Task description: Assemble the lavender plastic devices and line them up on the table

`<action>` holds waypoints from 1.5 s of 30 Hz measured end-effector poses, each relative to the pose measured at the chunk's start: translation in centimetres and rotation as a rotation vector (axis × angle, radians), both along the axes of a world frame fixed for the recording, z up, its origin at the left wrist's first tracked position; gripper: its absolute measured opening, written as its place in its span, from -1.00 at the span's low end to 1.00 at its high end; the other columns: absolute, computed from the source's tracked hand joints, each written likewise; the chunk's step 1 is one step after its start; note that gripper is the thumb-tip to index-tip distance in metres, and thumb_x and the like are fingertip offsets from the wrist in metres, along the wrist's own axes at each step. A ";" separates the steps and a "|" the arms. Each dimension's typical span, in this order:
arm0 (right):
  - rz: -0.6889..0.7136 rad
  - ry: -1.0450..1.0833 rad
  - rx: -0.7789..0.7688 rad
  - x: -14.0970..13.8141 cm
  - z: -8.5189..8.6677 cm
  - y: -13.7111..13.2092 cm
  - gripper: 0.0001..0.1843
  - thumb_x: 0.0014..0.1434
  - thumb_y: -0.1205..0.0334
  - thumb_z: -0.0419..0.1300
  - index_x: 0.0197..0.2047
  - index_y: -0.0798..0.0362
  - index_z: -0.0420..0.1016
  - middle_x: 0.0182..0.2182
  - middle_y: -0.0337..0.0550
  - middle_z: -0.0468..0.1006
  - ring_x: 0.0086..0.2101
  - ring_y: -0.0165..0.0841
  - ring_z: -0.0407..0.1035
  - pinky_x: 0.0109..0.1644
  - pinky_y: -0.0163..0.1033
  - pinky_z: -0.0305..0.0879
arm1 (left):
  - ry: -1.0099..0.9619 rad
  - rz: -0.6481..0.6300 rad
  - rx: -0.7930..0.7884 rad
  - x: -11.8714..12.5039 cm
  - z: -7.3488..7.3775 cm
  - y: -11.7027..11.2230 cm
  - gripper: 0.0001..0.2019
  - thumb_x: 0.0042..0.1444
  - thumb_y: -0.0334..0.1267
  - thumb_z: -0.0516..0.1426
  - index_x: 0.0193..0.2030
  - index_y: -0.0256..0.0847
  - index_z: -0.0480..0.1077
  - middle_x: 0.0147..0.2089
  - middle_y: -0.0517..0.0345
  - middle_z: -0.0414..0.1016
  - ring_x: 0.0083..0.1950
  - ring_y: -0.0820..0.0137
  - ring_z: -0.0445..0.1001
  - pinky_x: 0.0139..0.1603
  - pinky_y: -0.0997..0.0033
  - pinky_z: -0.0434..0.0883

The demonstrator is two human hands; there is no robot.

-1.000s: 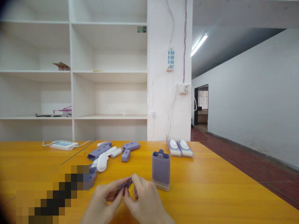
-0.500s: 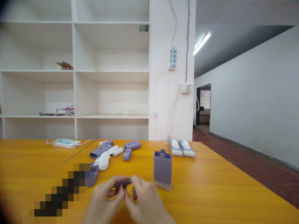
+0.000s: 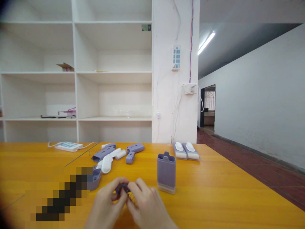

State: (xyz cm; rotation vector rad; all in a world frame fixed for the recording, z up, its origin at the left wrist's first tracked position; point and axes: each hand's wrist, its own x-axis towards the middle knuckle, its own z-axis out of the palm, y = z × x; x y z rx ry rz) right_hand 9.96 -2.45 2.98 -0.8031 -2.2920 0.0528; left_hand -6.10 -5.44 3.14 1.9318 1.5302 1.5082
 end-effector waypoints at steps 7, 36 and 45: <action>-0.026 0.030 -0.001 0.3 0.3 0.6 -0.80 0.26 0.39 0.15 -0.09 -0.05 0.44 -0.25 -0.18 0.46 -0.27 -0.32 0.45 -0.21 -0.31 0.36 | -0.306 -0.266 -0.139 0.0 -0.1 0.5 -0.74 0.17 -0.26 0.13 -0.04 -0.22 0.52 -0.07 -0.03 0.64 -0.10 0.23 0.63 -0.04 0.32 0.57; 0.261 0.722 -0.886 -0.3 1.1 1.9 -0.56 0.23 -0.18 0.11 -0.03 -0.03 0.21 -0.43 -0.31 0.46 -0.70 -0.44 0.34 -0.69 -0.37 0.21 | -0.351 -0.206 -0.025 -1.4 -0.7 1.5 -0.67 0.21 -0.08 0.15 0.04 -0.15 0.54 0.03 -0.01 0.62 0.04 0.15 0.59 0.11 0.19 0.52; 0.118 0.520 -0.384 0.9 1.0 1.5 -0.71 0.21 0.30 0.12 0.01 -0.04 0.44 -0.15 -0.15 0.41 -0.36 -0.42 0.37 -0.47 -0.41 0.24 | -0.860 -0.339 -0.374 -1.2 1.5 0.7 -0.47 -0.23 0.00 0.44 -0.19 -0.34 0.53 -0.22 -0.21 0.66 -0.19 0.02 0.65 -0.10 0.02 0.58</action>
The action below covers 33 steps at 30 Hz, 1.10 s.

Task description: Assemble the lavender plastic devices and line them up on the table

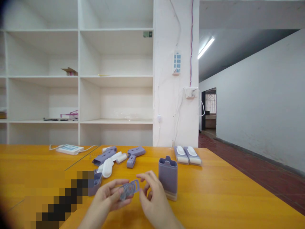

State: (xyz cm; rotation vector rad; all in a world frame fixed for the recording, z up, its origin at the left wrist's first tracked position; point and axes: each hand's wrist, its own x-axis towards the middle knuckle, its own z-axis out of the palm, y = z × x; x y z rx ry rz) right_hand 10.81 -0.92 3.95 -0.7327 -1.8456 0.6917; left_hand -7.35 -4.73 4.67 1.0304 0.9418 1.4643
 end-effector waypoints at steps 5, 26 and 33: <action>0.119 -0.083 0.003 -0.3 -0.3 -0.4 -0.57 0.14 0.35 0.17 0.10 -0.07 0.46 -0.12 -0.14 0.39 -0.31 -0.40 0.39 -0.46 -0.40 0.27 | -0.062 -0.061 -0.125 -0.3 -0.1 -0.4 -0.50 -0.21 -0.12 0.43 -0.14 -0.30 0.45 -0.22 -0.16 0.66 -0.19 0.07 0.66 -0.05 0.06 0.56; -0.124 -0.307 -0.122 -0.3 -2.2 0.8 -0.77 -0.06 0.37 0.39 -0.27 -0.01 0.64 -0.27 -0.25 0.42 -0.19 -0.29 0.37 -0.11 -0.24 0.21 | 1.200 0.353 0.109 -1.0 -3.1 0.1 -0.71 0.18 -0.42 -0.01 -0.06 -0.21 0.47 -0.05 -0.03 0.59 0.01 0.20 0.52 0.06 0.23 0.34; -0.162 -0.337 -0.112 -0.2 -2.6 1.0 -0.81 -0.04 0.36 0.34 -0.29 -0.01 0.64 -0.31 -0.24 0.42 -0.21 -0.26 0.38 -0.15 -0.24 0.22 | 1.395 0.330 0.118 -0.6 -2.6 -0.2 -0.74 0.23 -0.43 -0.03 -0.17 -0.18 0.48 -0.13 0.01 0.56 -0.03 0.24 0.49 -0.03 0.36 0.33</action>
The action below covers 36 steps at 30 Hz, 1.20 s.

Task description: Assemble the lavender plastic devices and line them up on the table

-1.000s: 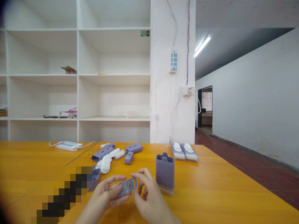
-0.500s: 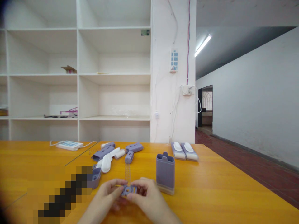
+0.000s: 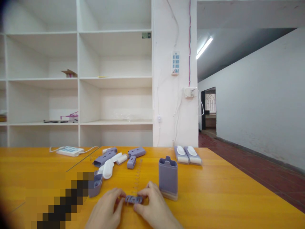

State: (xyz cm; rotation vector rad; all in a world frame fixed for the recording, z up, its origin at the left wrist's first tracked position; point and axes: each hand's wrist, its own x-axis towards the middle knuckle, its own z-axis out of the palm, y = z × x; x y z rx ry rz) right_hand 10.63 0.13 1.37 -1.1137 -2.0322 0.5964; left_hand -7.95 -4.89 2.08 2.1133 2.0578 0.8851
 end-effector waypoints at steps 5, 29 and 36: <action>0.012 -0.015 0.027 -0.1 0.3 -0.2 -0.89 -0.02 0.38 0.31 -0.39 -0.01 0.61 -0.36 -0.27 0.40 -0.24 -0.29 0.37 -0.20 -0.27 0.20 | 0.056 -0.049 -0.016 0.2 0.4 -0.1 -0.73 0.23 -0.43 -0.01 -0.21 -0.17 0.53 -0.14 0.00 0.54 -0.03 0.23 0.48 -0.01 0.38 0.33; 0.054 -0.169 0.257 0.0 1.0 -0.8 -0.71 0.07 0.50 0.22 -0.24 -0.10 0.58 -0.27 -0.24 0.49 -0.19 -0.28 0.36 -0.11 -0.25 0.18 | 0.194 -0.172 -0.012 1.2 1.3 -0.3 -0.67 0.17 -0.46 0.01 -0.20 -0.08 0.58 -0.16 0.02 0.57 -0.13 0.23 0.54 -0.16 0.42 0.38; 0.052 -0.241 0.303 0.3 0.5 -0.2 -0.71 0.08 0.51 0.22 -0.29 -0.11 0.59 -0.28 -0.27 0.50 -0.19 -0.30 0.34 -0.11 -0.24 0.12 | 0.092 -0.188 0.013 0.7 0.1 0.3 -0.73 0.12 -0.46 0.06 -0.21 -0.10 0.56 -0.16 0.06 0.56 -0.13 0.27 0.53 -0.10 0.43 0.41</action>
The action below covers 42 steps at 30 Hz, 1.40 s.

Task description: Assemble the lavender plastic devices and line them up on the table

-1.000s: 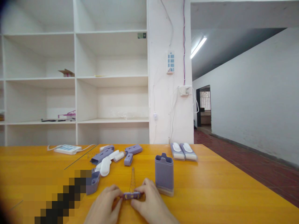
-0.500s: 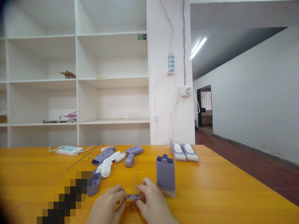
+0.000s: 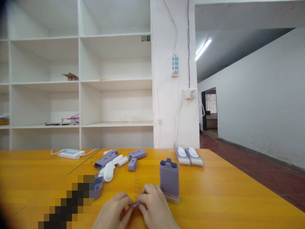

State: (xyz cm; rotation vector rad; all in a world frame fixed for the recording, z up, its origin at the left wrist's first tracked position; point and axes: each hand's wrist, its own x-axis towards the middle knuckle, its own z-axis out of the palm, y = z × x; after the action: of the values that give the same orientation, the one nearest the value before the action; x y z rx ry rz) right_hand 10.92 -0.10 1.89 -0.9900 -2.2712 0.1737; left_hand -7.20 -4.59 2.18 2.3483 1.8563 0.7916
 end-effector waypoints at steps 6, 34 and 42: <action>0.067 -0.040 0.043 0.1 -0.9 0.6 -0.78 0.13 0.46 0.23 -0.29 -0.09 0.56 -0.27 -0.30 0.48 -0.18 -0.34 0.30 -0.11 -0.26 0.07 | 0.091 -0.069 0.019 0.1 0.0 0.4 -0.67 0.06 -0.51 0.09 -0.17 -0.04 0.55 -0.14 0.15 0.58 -0.06 0.27 0.50 -0.05 0.42 0.40; 0.105 0.021 0.116 -0.5 -0.4 0.5 -0.84 0.12 0.50 0.28 -0.33 0.03 0.54 -0.29 -0.22 0.52 -0.22 -0.32 0.35 -0.12 -0.24 0.15 | 0.241 -0.028 0.347 -0.4 -0.9 0.6 -0.82 0.03 -0.49 0.17 -0.43 -0.08 0.46 -0.37 0.26 0.55 -0.29 0.35 0.52 -0.31 0.45 0.35; 0.082 0.246 -0.125 -0.7 -0.3 0.1 -0.61 -0.01 0.51 0.21 -0.10 0.04 0.58 -0.19 -0.09 0.53 -0.12 -0.22 0.41 0.02 -0.17 0.29 | 0.246 0.026 0.331 -0.7 -1.0 0.7 -0.80 0.07 -0.50 0.14 -0.38 -0.08 0.47 -0.36 0.24 0.56 -0.32 0.37 0.55 -0.32 0.50 0.36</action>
State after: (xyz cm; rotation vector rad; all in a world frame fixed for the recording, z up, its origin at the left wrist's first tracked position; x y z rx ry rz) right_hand 10.19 0.00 1.60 -0.8857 -2.0957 0.4520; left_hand -7.89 -3.89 1.18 2.7373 1.9832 0.9118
